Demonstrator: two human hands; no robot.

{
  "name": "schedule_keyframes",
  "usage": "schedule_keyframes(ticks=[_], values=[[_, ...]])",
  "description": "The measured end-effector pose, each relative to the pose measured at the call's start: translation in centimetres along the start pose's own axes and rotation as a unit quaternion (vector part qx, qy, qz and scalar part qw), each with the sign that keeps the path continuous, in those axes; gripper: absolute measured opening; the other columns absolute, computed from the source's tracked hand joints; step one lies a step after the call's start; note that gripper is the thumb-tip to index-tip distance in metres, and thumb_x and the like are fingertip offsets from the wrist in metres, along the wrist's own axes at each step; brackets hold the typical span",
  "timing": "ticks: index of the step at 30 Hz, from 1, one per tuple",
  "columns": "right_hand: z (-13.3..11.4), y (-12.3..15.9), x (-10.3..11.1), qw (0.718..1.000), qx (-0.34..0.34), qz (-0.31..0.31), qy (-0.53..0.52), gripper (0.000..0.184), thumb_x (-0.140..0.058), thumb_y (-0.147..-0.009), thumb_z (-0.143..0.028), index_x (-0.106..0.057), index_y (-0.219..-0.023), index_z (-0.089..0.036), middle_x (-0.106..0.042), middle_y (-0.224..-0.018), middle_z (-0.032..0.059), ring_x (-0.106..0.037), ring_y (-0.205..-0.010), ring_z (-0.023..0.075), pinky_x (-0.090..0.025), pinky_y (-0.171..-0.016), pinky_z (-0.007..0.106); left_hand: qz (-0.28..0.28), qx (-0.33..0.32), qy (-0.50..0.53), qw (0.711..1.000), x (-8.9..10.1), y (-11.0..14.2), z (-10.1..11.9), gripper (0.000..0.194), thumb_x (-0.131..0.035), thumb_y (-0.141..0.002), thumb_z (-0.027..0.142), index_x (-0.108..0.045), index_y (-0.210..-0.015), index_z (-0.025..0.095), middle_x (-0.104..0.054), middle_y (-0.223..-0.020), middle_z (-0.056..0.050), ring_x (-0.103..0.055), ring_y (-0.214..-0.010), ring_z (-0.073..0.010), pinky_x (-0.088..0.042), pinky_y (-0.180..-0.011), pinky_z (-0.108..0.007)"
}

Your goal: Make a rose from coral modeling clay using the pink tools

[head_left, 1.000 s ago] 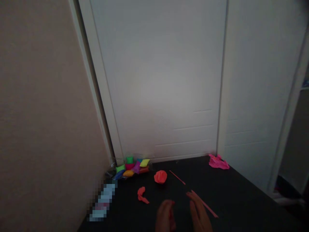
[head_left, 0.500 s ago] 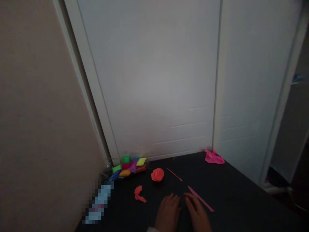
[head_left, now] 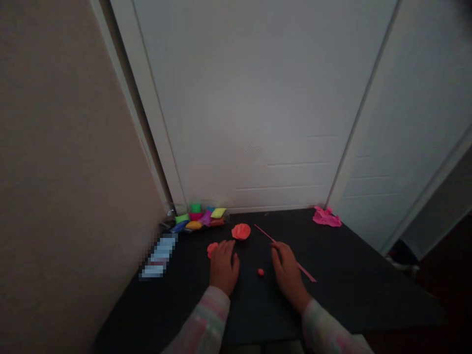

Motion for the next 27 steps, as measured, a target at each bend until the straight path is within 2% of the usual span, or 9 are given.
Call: schedule_keyframes(ticks=[2,4,9,12,15,17,20,23,27], values=[[-0.8,-1.5,-1.1,0.994,0.088,-0.012,0.071,0.023,-0.034,-0.078,-0.026,-0.051,-0.090,-0.016,-0.053,-0.091,0.0084,-0.046,-0.089,0.0176,-0.035,-0.080,0.034,0.012,0.046,-0.075,0.996,0.4,-0.4,-1.6,0.038,-0.036,-0.074,0.020,-0.044,-0.110,0.014,-0.048,-0.111,-0.009,-0.036,-0.109,-0.0222,-0.028,-0.092,-0.041],[-1.6,-2.6,-2.6,0.979,0.148,-0.028,0.135,0.022,-0.035,-0.079,-0.024,-0.053,-0.089,-0.016,-0.054,-0.091,0.0082,-0.045,-0.088,0.0184,-0.035,-0.078,0.034,-0.004,0.083,-0.125,0.989,0.5,-0.7,-2.7,0.039,-0.037,-0.073,0.021,-0.043,-0.111,0.014,-0.046,-0.115,-0.010,-0.034,-0.110,-0.0238,-0.028,-0.091,-0.041],[-3.1,-3.1,-5.3,0.949,0.204,-0.100,0.218,0.028,-0.033,-0.080,-0.028,-0.053,-0.096,-0.017,-0.052,-0.099,0.0101,-0.043,-0.093,0.0213,-0.031,-0.079,0.038,-0.070,0.106,-0.145,0.981,-0.1,-0.7,-3.3,0.037,-0.033,-0.076,0.023,-0.046,-0.108,0.014,-0.047,-0.114,-0.009,-0.037,-0.109,-0.0212,-0.029,-0.090,-0.035],[-3.4,-2.2,-4.8,0.931,0.222,-0.171,0.232,0.035,-0.032,-0.079,-0.035,-0.048,-0.107,-0.018,-0.044,-0.114,0.0119,-0.036,-0.105,0.0243,-0.025,-0.085,0.042,-0.072,0.112,-0.138,0.981,-0.2,-0.9,-3.3,0.036,-0.033,-0.075,0.023,-0.046,-0.109,0.015,-0.047,-0.113,-0.008,-0.036,-0.108,-0.0202,-0.028,-0.090,-0.034],[-3.8,-0.7,-3.5,0.903,0.254,-0.276,0.210,0.045,-0.030,-0.079,-0.043,-0.037,-0.118,-0.021,-0.027,-0.129,0.0094,-0.020,-0.117,0.0247,-0.013,-0.092,0.045,-0.075,0.121,-0.128,0.981,-0.2,-1.2,-3.6,0.036,-0.034,-0.074,0.023,-0.047,-0.107,0.015,-0.048,-0.112,-0.008,-0.037,-0.107,-0.0203,-0.028,-0.090,-0.034],[-4.3,0.6,-2.4,0.880,0.263,-0.352,0.181,0.052,-0.028,-0.078,-0.047,-0.026,-0.124,-0.023,-0.020,-0.133,0.0076,-0.014,-0.120,0.0237,-0.006,-0.095,0.046,-0.075,0.124,-0.123,0.982,-0.2,-1.4,-3.8,0.035,-0.035,-0.074,0.023,-0.048,-0.105,0.015,-0.048,-0.110,-0.008,-0.037,-0.105,-0.0203,-0.028,-0.089,-0.034],[-5.1,2.6,-1.1,0.851,0.261,-0.435,0.139,0.056,-0.025,-0.078,-0.048,-0.015,-0.127,-0.023,-0.017,-0.133,0.0069,-0.013,-0.121,0.0210,-0.002,-0.096,0.045,-0.068,0.120,-0.116,0.984,-0.4,-1.5,-4.2,0.033,-0.036,-0.074,0.023,-0.049,-0.103,0.016,-0.050,-0.107,-0.007,-0.039,-0.102,-0.0195,-0.029,-0.087,-0.033],[-5.6,3.6,-0.7,0.841,0.255,-0.461,0.123,0.056,-0.024,-0.079,-0.047,-0.012,-0.128,-0.021,-0.017,-0.133,0.0069,-0.013,-0.121,0.0192,-0.002,-0.098,0.043,-0.062,0.119,-0.102,0.986,-0.5,-1.6,-4.4,0.032,-0.037,-0.074,0.023,-0.049,-0.102,0.016,-0.051,-0.105,-0.006,-0.040,-0.100,-0.0185,-0.030,-0.085,-0.031],[-5.2,2.5,-1.6,0.849,0.242,-0.447,0.147,0.054,-0.023,-0.080,-0.046,-0.018,-0.127,-0.021,-0.023,-0.131,0.0065,-0.016,-0.120,0.0185,-0.005,-0.098,0.043,-0.061,0.126,-0.077,0.987,-0.3,-1.6,-4.3,0.031,-0.036,-0.074,0.023,-0.051,-0.100,0.016,-0.052,-0.103,-0.006,-0.041,-0.099,-0.0178,-0.031,-0.085,-0.031]])
Point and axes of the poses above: each hand's wrist, its own y-axis away from the middle knuckle, its own x-axis out of the back of the hand, z = x × y, the point moved 1 cm from there along -y, towards the middle knuckle
